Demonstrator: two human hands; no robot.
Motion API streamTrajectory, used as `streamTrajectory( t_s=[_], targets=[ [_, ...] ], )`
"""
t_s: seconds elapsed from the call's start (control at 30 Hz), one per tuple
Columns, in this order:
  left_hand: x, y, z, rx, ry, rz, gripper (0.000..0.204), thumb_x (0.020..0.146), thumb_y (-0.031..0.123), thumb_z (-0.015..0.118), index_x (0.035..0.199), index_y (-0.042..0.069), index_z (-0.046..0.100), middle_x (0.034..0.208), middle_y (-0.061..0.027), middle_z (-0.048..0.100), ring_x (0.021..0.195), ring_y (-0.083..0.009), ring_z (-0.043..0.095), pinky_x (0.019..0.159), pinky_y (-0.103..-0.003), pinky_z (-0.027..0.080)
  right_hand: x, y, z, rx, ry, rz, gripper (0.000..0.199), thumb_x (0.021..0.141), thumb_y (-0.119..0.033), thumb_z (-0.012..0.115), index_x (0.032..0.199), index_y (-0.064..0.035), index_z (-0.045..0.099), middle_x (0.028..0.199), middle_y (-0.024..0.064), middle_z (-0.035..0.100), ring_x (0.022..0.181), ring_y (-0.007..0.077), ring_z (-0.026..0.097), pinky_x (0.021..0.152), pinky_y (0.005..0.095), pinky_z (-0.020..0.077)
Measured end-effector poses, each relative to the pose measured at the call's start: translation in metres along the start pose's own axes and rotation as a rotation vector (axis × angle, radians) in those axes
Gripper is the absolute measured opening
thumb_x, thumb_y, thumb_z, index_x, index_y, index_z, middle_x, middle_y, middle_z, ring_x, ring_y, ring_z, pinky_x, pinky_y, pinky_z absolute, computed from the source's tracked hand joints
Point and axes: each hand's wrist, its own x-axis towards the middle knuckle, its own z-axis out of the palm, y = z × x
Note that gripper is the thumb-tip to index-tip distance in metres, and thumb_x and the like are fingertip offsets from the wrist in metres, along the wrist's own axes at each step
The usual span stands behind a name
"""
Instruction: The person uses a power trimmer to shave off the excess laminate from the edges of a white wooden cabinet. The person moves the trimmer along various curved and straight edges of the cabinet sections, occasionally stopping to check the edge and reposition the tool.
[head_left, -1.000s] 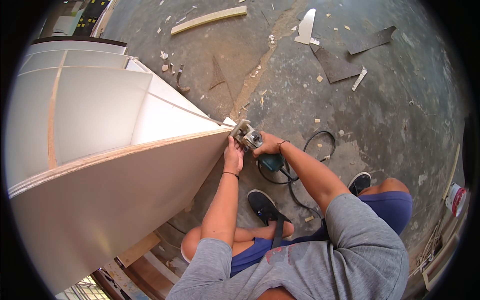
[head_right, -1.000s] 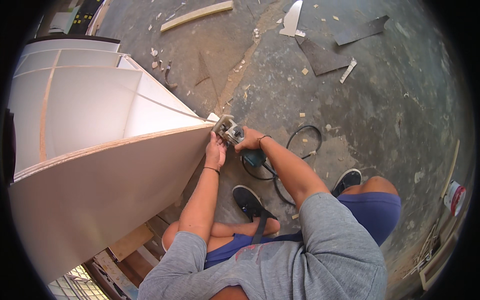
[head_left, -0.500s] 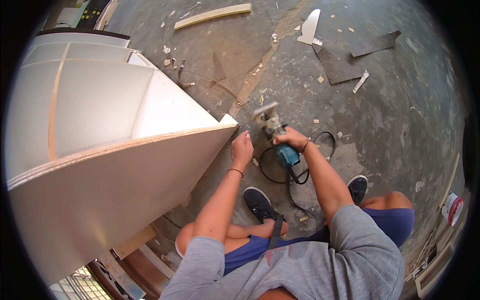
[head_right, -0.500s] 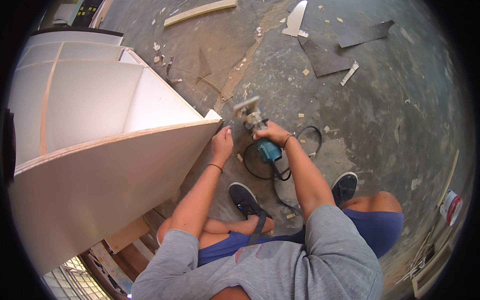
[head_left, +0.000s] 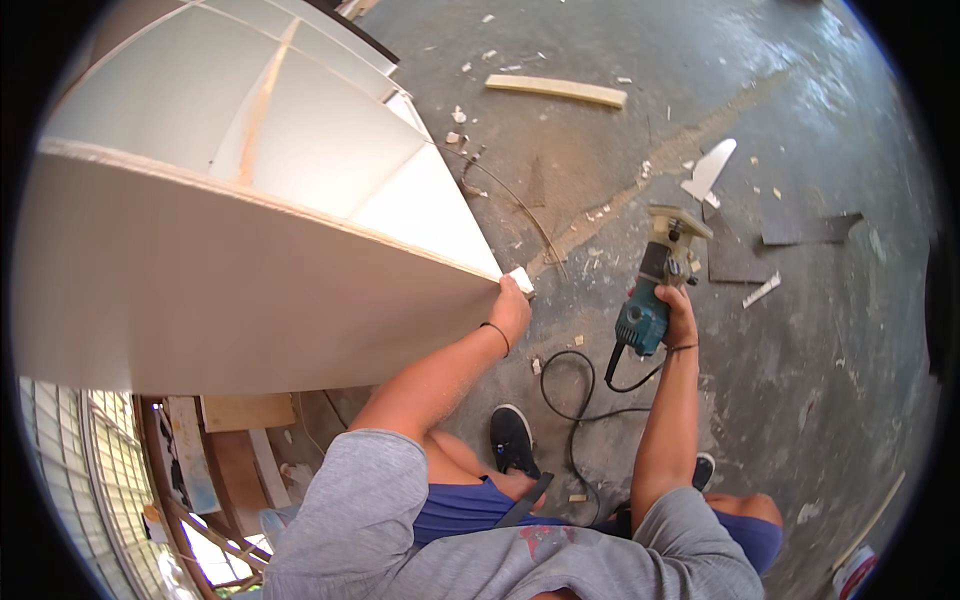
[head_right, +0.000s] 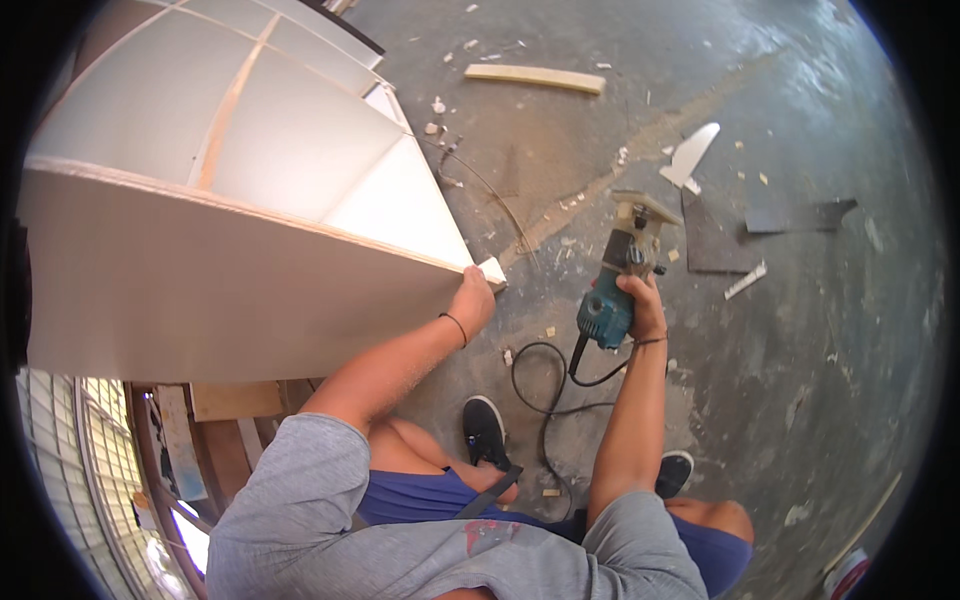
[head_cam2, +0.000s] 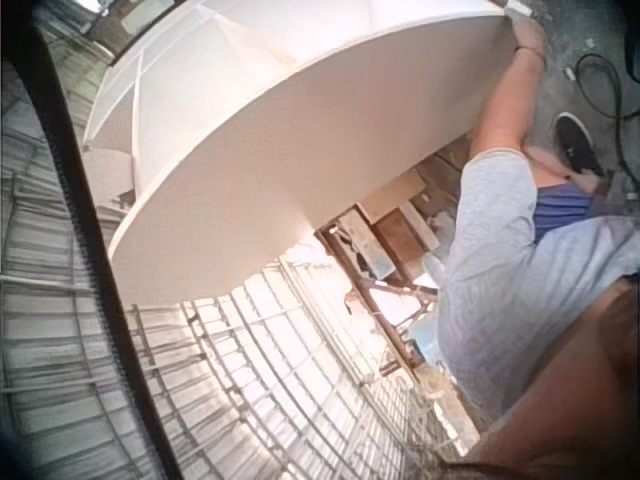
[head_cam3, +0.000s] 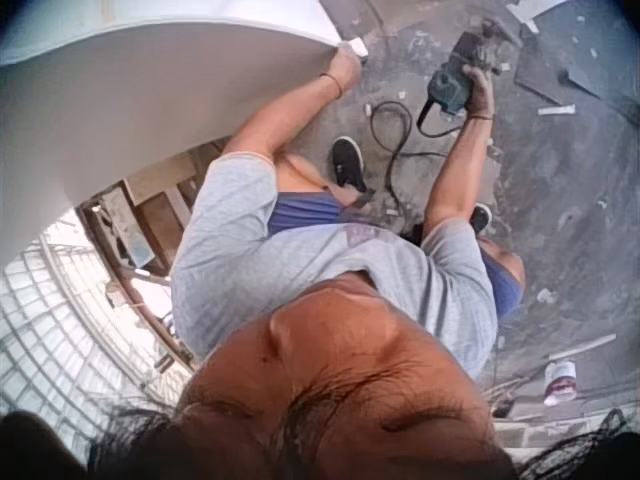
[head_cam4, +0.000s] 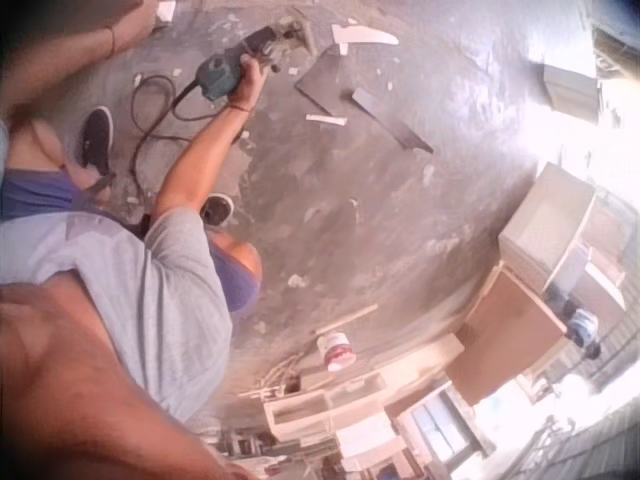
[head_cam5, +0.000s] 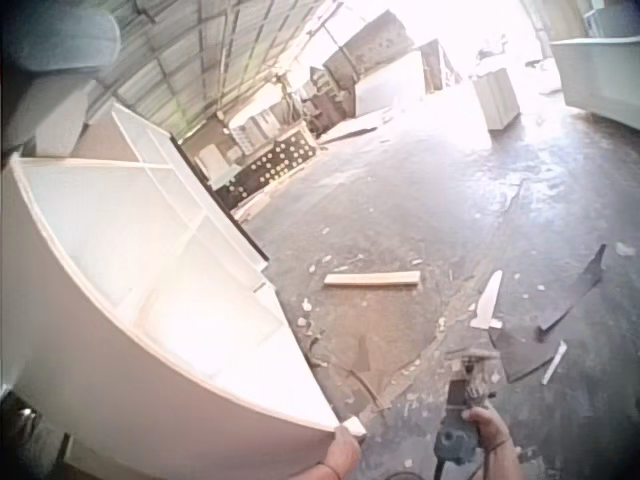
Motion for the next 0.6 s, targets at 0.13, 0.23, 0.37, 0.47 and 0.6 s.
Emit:
streamTrajectory(
  t_s=[0.13, 0.23, 0.37, 0.47, 0.6],
  targets=[
    [-0.010, -0.011, 0.010, -0.154, 0.095, 0.080, 0.028, 0.087, 0.019, 0.055, 0.097, 0.001, 0.073, 0.102, -0.0163, 0.071, 0.099, -0.0292, 0.063, 0.086, -0.041, 0.043, -0.002, -0.011, 0.009, -0.018, -0.066, -0.016, 0.057, 0.075, -0.027, 0.065, 0.119, 0.0075, 0.057, 0.099, 0.0203, 0.067, 0.086, 0.0297, 0.070, 0.076, 0.0415, 0.0596],
    [-0.017, -0.015, 0.008, -0.404, 0.057, 0.042, 0.019, 0.084, 0.019, 0.057, 0.083, 0.006, 0.070, 0.084, -0.0092, 0.068, 0.083, -0.0242, 0.062, 0.080, -0.040, 0.043, -0.002, -0.008, 0.018, 0.083, -0.089, -0.022, 0.054, 0.072, -0.025, 0.069, 0.117, 0.0039, 0.057, 0.097, 0.0196, 0.067, 0.084, 0.0298, 0.069, 0.070, 0.0414, 0.0592],
    [-0.045, -0.055, -0.055, -0.039, -0.131, 0.075, 0.052, 0.092, 0.020, 0.048, 0.135, -0.009, 0.050, 0.144, -0.0264, 0.046, 0.136, -0.0390, 0.041, 0.114, -0.056, 0.027, -0.011, -0.027, 0.019, 0.145, -0.156, -0.031, 0.068, 0.075, -0.041, 0.073, 0.120, 0.0071, 0.057, 0.095, 0.0209, 0.069, 0.082, 0.0305, 0.070, 0.074, 0.0398, 0.0596],
    [-0.075, -0.088, -0.081, 0.016, -0.236, 0.026, 0.058, 0.094, 0.023, 0.046, 0.143, -0.010, 0.042, 0.152, -0.0276, 0.036, 0.143, -0.0407, 0.033, 0.117, -0.060, 0.021, -0.010, -0.030, 0.023, 0.211, -0.255, -0.054, 0.070, 0.075, -0.042, 0.075, 0.120, 0.0069, 0.056, 0.098, 0.0202, 0.068, 0.087, 0.0297, 0.069, 0.076, 0.0387, 0.0589],
    [-0.120, -0.127, -0.094, -0.076, -0.152, 0.051, 0.048, 0.090, 0.021, 0.050, 0.127, -0.010, 0.057, 0.138, -0.0232, 0.052, 0.131, -0.0368, 0.046, 0.114, -0.053, 0.028, -0.004, -0.037, 0.027, 0.178, -0.262, -0.084, 0.070, 0.074, -0.044, 0.076, 0.118, 0.0067, 0.056, 0.099, 0.0174, 0.065, 0.087, 0.0281, 0.068, 0.075, 0.0376, 0.0582]
  ],
)
